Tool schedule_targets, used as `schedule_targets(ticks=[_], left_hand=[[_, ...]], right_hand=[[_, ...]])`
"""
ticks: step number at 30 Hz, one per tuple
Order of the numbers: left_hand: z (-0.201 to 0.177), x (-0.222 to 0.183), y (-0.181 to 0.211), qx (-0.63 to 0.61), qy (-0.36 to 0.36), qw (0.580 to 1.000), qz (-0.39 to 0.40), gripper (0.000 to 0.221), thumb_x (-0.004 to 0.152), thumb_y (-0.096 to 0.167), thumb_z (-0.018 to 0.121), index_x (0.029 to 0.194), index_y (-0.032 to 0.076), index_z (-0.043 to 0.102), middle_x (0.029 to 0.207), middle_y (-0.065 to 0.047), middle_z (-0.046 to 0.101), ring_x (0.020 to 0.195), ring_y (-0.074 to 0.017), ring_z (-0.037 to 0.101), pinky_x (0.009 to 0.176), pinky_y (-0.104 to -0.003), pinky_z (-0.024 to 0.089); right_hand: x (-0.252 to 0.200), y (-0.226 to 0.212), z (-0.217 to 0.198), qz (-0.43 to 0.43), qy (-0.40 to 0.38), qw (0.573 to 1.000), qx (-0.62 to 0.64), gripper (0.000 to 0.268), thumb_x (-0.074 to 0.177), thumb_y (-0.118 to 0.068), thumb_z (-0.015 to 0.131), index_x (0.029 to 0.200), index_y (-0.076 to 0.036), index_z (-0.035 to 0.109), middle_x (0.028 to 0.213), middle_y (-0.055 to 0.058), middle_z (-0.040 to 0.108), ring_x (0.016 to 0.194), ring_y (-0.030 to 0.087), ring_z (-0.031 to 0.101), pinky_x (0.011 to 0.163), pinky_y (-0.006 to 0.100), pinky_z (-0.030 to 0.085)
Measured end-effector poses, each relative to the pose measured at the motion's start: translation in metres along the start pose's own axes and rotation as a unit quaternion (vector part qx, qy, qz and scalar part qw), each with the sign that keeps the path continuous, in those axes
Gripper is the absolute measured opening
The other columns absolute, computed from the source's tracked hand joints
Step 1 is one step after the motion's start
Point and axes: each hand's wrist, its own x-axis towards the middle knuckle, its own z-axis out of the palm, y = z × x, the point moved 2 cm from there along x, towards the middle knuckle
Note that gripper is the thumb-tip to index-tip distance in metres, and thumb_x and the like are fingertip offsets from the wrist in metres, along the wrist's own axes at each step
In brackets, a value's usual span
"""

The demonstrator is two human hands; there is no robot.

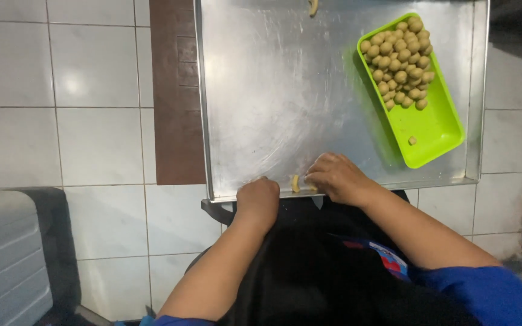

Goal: Shaping small dough balls into crescent-shaped cookies and arranging them on a baking tray.

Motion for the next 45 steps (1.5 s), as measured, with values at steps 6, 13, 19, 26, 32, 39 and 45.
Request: schedule_targets(ticks=[6,13,19,26,32,39,45], left_hand=[[0.006,0.003,-0.002,-0.001,0.013,1.000,0.010,0.016,0.078,-0.010,0.072,0.091,-0.004,0.077,0.082,-0.020,0.069,0.079,-0.0350,0.072,0.065,-0.051,0.061],[-0.008,-0.003,-0.006,-0.049,0.000,0.999,0.010,0.012,0.079,-0.009,0.071,0.087,-0.003,0.076,0.079,-0.019,0.070,0.077,-0.0342,0.072,0.065,-0.051,0.061],[-0.022,0.004,-0.007,-0.013,-0.176,0.983,-0.049,0.024,0.099,0.011,0.062,0.122,0.015,0.068,0.116,-0.007,0.066,0.106,-0.0280,0.067,0.079,-0.039,0.057],[0.023,0.003,-0.016,0.112,0.067,0.991,-0.024,0.013,0.089,0.012,0.070,0.079,0.017,0.075,0.078,-0.002,0.069,0.063,-0.0162,0.069,0.039,-0.029,0.049],[0.034,0.013,-0.022,0.034,0.013,0.998,-0.043,0.014,0.088,0.004,0.069,0.081,0.012,0.077,0.081,-0.006,0.069,0.074,-0.0236,0.070,0.049,-0.035,0.056],[0.040,0.010,-0.017,0.117,0.015,0.991,-0.062,0.006,0.086,0.015,0.073,0.083,0.019,0.077,0.089,-0.002,0.070,0.079,-0.0196,0.070,0.046,-0.029,0.052],[0.031,-0.002,-0.014,0.199,0.161,0.966,-0.027,0.011,0.074,0.025,0.076,0.066,0.025,0.068,0.062,0.009,0.062,0.059,-0.0094,0.065,0.047,-0.026,0.049]], right_hand=[[-0.001,0.019,0.025,-0.071,-0.009,0.993,-0.098,0.009,0.081,-0.014,0.075,0.083,-0.021,0.069,0.095,-0.005,0.070,0.095,0.023,0.063,0.079,0.037,0.049],[0.047,0.086,-0.002,0.189,0.120,0.969,0.103,0.030,0.079,-0.021,0.084,0.107,-0.014,0.077,0.089,0.006,0.077,0.082,0.026,0.074,0.074,0.038,0.057],[0.160,0.148,-0.055,0.332,0.305,0.858,0.244,0.018,0.082,-0.020,0.087,0.096,-0.015,0.078,0.072,-0.006,0.064,0.067,0.003,0.054,0.061,0.022,0.046],[0.268,0.198,-0.079,0.318,0.406,0.850,0.109,0.009,0.078,-0.025,0.081,0.083,-0.019,0.077,0.073,-0.005,0.073,0.069,0.013,0.067,0.070,0.029,0.052],[0.297,0.228,-0.068,0.329,0.405,0.853,0.025,0.017,0.080,-0.029,0.077,0.089,-0.015,0.079,0.078,0.001,0.077,0.075,0.026,0.071,0.072,0.038,0.053],[0.264,0.201,-0.065,0.216,0.417,0.881,-0.051,0.050,0.080,-0.028,0.092,0.069,-0.012,0.045,0.067,0.000,0.050,0.064,0.021,0.050,0.056,0.039,0.038],[0.152,0.076,-0.047,0.059,0.146,0.979,0.132,0.026,0.077,0.002,0.081,0.103,0.001,0.078,0.090,0.021,0.074,0.083,0.039,0.072,0.073,0.047,0.057]])
